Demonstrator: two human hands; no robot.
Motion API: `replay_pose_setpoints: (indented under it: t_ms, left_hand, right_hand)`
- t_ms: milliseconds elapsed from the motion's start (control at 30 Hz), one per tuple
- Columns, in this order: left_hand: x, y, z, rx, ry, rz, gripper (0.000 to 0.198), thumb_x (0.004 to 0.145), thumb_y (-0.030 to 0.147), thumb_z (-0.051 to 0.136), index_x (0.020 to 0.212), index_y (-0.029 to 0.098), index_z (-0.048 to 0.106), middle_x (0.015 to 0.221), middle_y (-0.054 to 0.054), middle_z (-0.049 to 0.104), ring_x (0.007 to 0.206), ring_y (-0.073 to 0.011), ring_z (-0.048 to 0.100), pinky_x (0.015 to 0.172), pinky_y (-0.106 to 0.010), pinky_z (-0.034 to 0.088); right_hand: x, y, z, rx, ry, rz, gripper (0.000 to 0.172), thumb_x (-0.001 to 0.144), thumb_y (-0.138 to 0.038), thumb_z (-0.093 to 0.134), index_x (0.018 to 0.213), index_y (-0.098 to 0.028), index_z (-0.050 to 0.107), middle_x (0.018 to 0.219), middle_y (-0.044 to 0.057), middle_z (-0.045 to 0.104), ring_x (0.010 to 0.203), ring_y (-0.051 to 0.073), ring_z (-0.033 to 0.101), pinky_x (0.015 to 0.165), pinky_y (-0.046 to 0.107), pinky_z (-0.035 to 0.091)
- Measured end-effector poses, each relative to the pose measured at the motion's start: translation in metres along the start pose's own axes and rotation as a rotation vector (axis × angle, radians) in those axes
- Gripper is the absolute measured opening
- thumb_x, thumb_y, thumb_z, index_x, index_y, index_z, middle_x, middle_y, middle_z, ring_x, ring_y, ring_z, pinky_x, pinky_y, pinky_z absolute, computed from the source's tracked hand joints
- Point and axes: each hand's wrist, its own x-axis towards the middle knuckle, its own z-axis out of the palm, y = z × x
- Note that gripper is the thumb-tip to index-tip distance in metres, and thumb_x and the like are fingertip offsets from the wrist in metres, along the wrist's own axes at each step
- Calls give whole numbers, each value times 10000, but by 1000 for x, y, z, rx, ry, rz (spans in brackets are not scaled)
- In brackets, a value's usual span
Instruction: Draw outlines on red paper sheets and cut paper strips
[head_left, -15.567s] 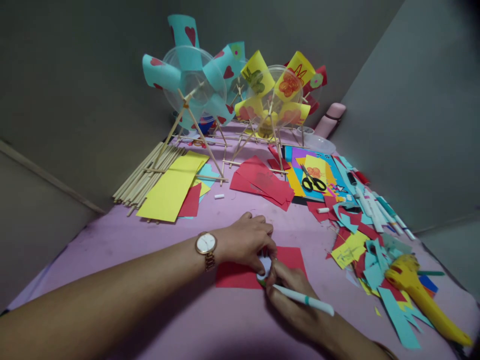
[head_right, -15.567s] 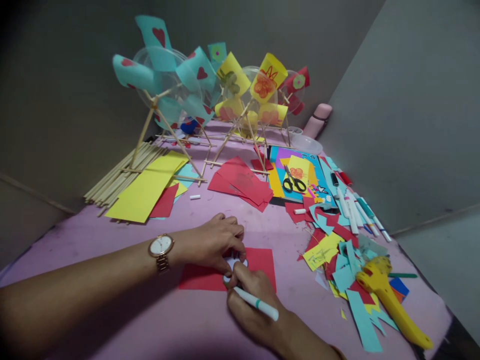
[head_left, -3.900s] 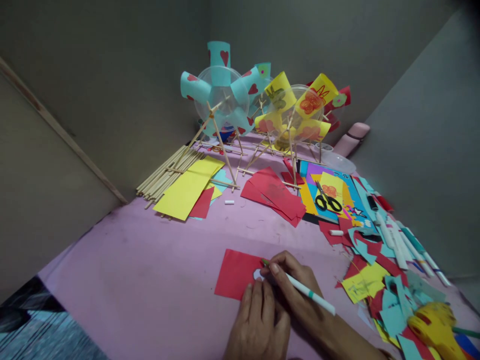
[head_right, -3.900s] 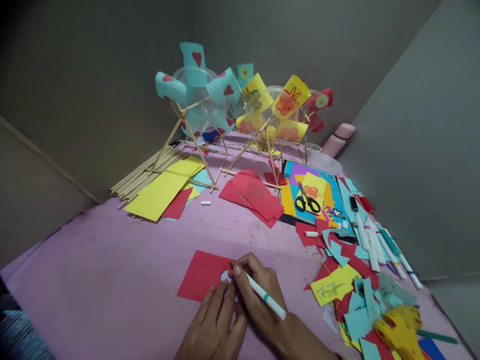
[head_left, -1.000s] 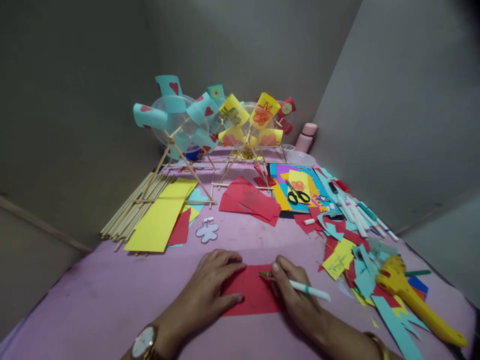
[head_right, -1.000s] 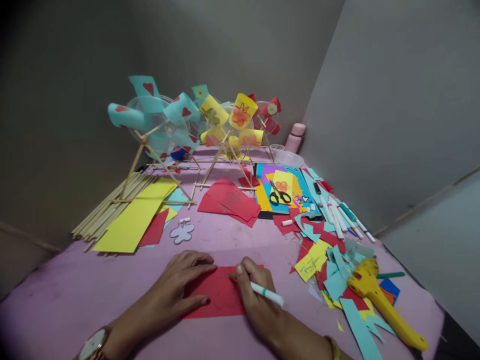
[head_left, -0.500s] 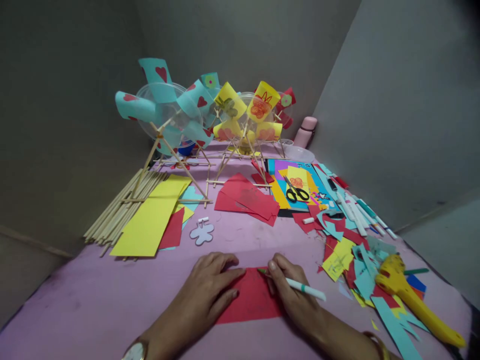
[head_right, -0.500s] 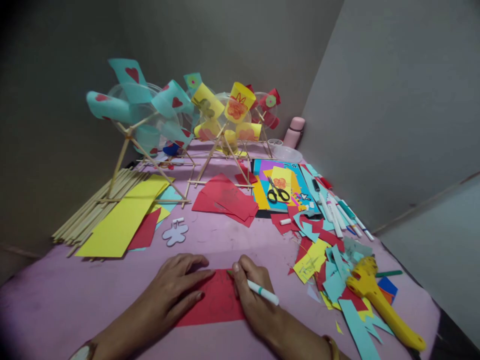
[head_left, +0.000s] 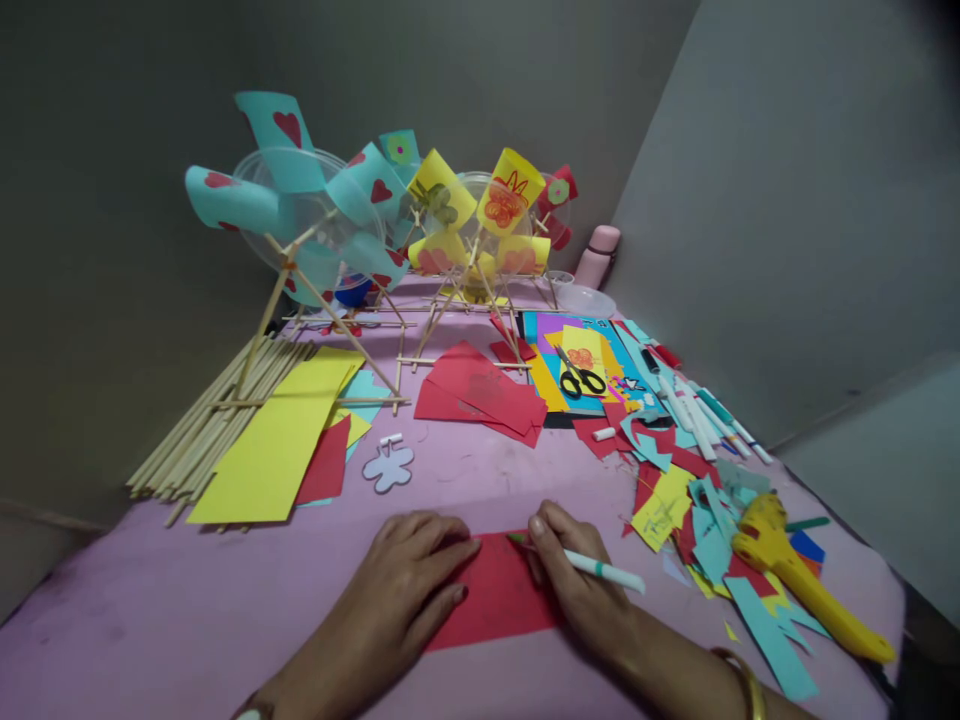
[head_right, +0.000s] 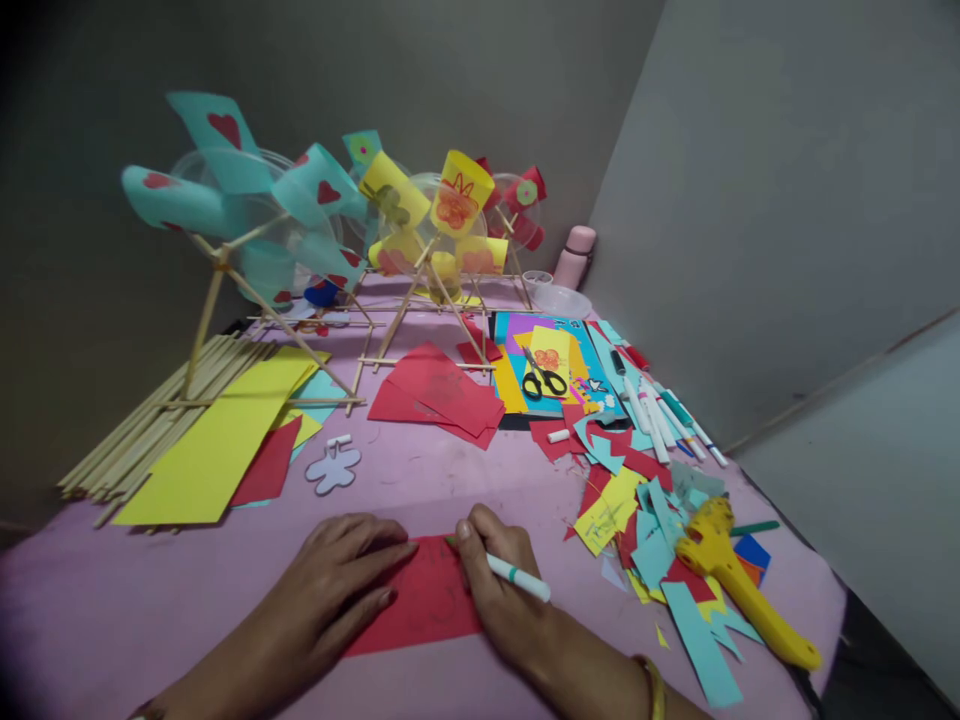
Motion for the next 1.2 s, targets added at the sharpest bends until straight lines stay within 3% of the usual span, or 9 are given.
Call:
replay_pose_setpoints:
  t_ms: [367,700,1200]
  left_hand:
    - [2,9,-2,-29,-24,45,367,906,194,509,1256,305,523,1145,-13,631,1022,-197,545,898,-354,413]
    - [-4,3,4,-74,-11,-26,364,896,242,534,1256,279,489,1226,-41,554,1117,-214,488,970,-372,406]
    - [-1,3,6,-93,-23,-77,356,930,229,480,1283,279,470,1177,-41,519,1076,-205,468,942,-368,413]
  right_hand:
    - [-4,-4,2,18,-10,16,343,940,-440,350,667,-233,375,552,-74,334,512,127,351,501,253,291]
    - [-2,-4,1,-62,-47,7,341,942,-420,325,654,-240,350,545,-74,331,495,126,354,489,256,280]
    - [-1,-2,3,-89,-50,10,342,945,-415,332,655,-234,351,550,-76,323,501,121,342,490,253,270]
